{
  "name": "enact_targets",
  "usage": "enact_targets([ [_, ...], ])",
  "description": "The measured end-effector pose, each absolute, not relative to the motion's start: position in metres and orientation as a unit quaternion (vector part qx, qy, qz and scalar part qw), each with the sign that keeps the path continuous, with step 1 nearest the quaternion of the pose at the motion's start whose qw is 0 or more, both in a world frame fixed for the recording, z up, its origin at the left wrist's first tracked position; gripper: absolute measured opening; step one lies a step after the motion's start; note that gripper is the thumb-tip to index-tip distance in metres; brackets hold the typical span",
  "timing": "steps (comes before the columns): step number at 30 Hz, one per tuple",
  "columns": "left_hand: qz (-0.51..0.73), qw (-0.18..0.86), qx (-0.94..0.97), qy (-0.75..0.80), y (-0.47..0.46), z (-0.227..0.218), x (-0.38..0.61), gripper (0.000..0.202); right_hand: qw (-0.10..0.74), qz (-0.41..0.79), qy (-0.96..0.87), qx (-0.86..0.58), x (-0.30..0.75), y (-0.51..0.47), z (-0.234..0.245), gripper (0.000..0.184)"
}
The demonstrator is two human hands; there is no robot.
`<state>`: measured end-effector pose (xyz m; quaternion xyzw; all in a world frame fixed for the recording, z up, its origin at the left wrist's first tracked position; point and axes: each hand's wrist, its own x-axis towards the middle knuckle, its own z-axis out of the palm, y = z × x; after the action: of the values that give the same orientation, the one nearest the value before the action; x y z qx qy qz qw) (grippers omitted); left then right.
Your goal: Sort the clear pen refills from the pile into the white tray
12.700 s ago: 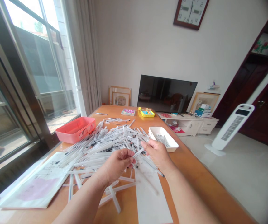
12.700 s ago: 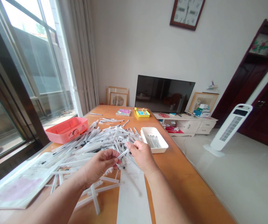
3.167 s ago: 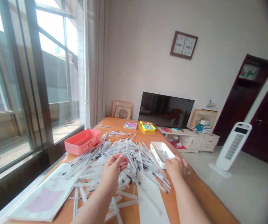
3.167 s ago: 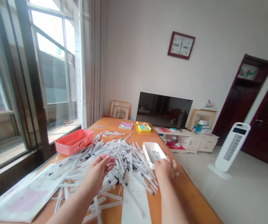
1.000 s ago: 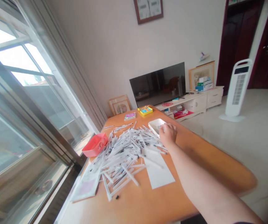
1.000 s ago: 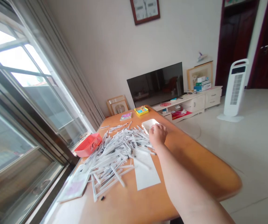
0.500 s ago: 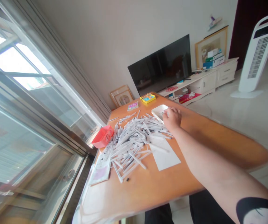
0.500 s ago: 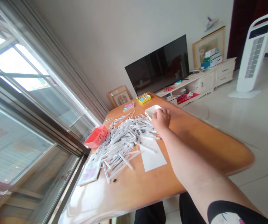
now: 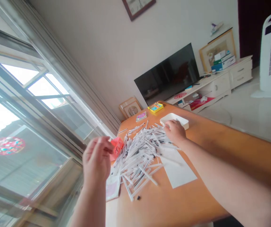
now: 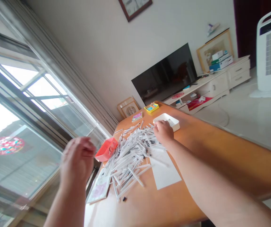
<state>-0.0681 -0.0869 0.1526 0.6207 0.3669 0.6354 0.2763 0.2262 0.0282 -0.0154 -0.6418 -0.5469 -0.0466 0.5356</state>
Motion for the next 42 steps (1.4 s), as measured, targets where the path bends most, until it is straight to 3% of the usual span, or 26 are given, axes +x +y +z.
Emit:
enact_targets([
  [3,0.587,0.398,0.573,0.412,-0.052,0.106,-0.059,0.026,0.500,0.010,-0.583,-0.640,0.217,0.024,-0.012,0.020],
  [5,0.623,0.457,0.462,0.436,-0.032,0.073,-0.053,0.029,0.482,0.012,-0.606,-0.633,0.210,0.021,-0.010,0.019],
  [12,0.667,0.553,0.264,0.423,0.002,0.014,-0.044,0.017,0.386,0.040,-0.715,-0.582,0.176,0.009,-0.010,0.013],
  [18,0.697,0.543,0.262,0.388,0.005,0.002,-0.052,0.017,0.310,0.087,-0.754,-0.573,0.159,0.004,-0.018,0.007],
  [24,0.714,0.520,0.292,0.367,0.006,0.008,-0.061,0.027,0.245,0.103,-0.754,-0.600,0.152,0.002,-0.017,0.025],
  [29,0.695,0.515,0.312,0.392,0.006,0.003,-0.058,0.034,0.209,0.087,-0.750,-0.622,0.155,0.003,-0.018,0.014],
  [33,0.657,0.505,0.358,0.430,0.007,-0.007,-0.053,0.039,0.195,0.069,-0.731,-0.650,0.162,0.006,-0.018,0.006],
  [42,0.593,0.519,0.422,0.448,0.005,-0.015,-0.043,0.042,0.239,0.126,-0.709,-0.651,0.184,0.003,-0.002,0.021],
])
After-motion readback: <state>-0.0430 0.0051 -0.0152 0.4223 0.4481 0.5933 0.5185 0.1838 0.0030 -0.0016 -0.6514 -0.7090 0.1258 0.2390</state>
